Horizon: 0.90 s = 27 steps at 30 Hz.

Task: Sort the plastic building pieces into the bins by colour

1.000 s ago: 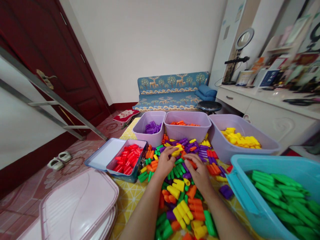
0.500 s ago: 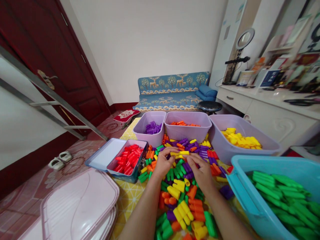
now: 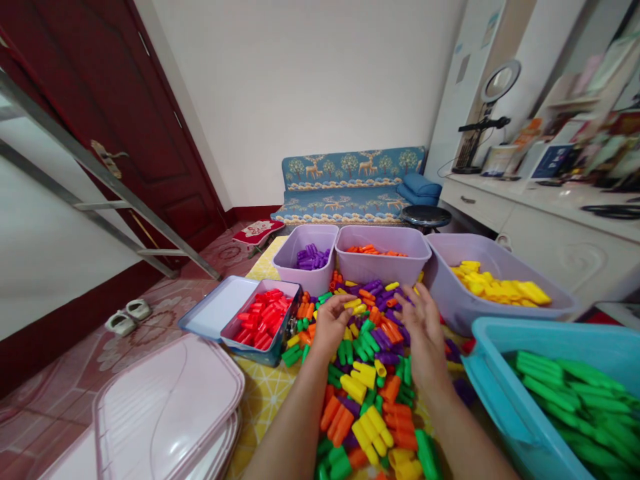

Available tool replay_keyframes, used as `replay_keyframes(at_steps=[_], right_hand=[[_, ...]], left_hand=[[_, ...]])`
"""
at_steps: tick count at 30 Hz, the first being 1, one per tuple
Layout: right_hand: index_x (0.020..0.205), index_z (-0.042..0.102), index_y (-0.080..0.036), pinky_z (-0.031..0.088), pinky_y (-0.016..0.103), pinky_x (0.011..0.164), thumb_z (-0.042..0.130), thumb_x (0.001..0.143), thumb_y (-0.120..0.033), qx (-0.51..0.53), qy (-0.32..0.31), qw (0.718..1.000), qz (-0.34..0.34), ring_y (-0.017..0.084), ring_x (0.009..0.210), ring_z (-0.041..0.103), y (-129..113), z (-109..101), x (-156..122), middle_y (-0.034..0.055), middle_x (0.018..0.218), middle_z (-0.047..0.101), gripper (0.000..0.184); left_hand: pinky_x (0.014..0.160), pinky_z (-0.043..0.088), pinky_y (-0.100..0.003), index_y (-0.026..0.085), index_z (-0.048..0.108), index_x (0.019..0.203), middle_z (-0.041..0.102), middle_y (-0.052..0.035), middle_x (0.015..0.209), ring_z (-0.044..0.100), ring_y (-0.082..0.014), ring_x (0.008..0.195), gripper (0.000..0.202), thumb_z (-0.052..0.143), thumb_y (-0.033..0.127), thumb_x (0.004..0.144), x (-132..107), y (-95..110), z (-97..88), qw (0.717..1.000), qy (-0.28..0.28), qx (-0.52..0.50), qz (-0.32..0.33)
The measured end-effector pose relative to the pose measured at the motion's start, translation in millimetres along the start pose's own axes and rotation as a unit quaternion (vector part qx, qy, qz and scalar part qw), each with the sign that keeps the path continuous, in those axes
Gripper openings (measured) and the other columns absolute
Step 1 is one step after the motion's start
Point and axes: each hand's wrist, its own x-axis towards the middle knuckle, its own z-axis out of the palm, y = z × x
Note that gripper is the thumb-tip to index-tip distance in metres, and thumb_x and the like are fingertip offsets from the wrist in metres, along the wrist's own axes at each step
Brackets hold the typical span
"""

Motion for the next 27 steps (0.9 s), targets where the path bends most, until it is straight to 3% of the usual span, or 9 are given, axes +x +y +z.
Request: replay_keyframes(at_steps=[3,7,12,17,22,27], right_hand=[[0.135,0.042,-0.023,0.049,0.042,0.093,0.054,0.086,-0.046,-0.035,-0.069,0.997,0.015,0.026,0.117,0.056,28,5,-7,0.0154,0.135,0.052,0.055],[0.138,0.04,-0.025,0.048,0.045,0.093,0.057,0.085,-0.039,-0.101,-0.123,0.987,-0.031,0.025,0.112,0.058,44,8,-11,0.013,0.132,0.056,0.057],[0.134,0.048,-0.024,0.052,0.042,0.085,0.056,0.085,-0.036,-0.148,-0.128,0.98,-0.026,0.023,0.099,0.063,39,6,-11,0.01,0.118,0.064,0.051],[0.13,0.053,-0.025,0.054,0.036,0.072,0.057,0.083,-0.032,-0.158,-0.134,0.978,-0.022,0.021,0.079,0.065,28,5,-11,0.0051,0.094,0.07,0.048],[0.11,0.068,-0.027,0.054,0.035,0.075,0.06,0.08,-0.03,-0.138,-0.19,0.972,-0.028,0.021,0.085,0.066,23,3,-9,0.0036,0.102,0.071,0.031],[0.102,0.068,-0.02,0.054,0.031,0.066,0.066,0.075,-0.033,-0.048,-0.179,0.981,0.064,0.019,0.071,0.066,15,4,-9,0.0034,0.085,0.071,0.029]], left_hand=[[0.084,0.052,-0.031,0.016,0.068,0.094,0.072,-0.0078,0.096,0.067,-0.0191,0.09,0.022,0.066,0.02,0.073,-1,3,0.8,0.999,0.009,-0.036,-0.005],[0.085,0.052,-0.032,0.016,0.068,0.092,0.072,-0.0074,0.095,0.067,-0.0189,0.09,0.023,0.071,0.025,0.071,-1,7,1.3,0.997,-0.006,-0.071,-0.012],[0.079,0.053,-0.03,0.015,0.069,0.09,0.072,-0.007,0.09,0.067,-0.0177,0.083,0.028,0.076,0.03,0.067,-3,10,1.5,0.996,-0.036,-0.078,-0.018],[0.052,0.048,-0.019,0.015,0.068,0.089,0.07,-0.0029,0.079,0.061,-0.0097,0.059,0.028,0.075,0.033,0.069,-3,11,1.6,0.996,-0.036,-0.075,-0.036],[0.045,0.045,-0.017,0.014,0.068,0.086,0.067,-0.0006,0.07,0.056,-0.0071,0.049,0.032,0.076,0.039,0.068,-3,12,1.0,0.997,-0.026,-0.063,-0.044],[0.039,0.043,-0.017,0.014,0.066,0.087,0.064,0.0016,0.064,0.052,-0.0056,0.04,0.037,0.073,0.046,0.069,-3,12,1.3,0.997,-0.043,-0.042,-0.052]])
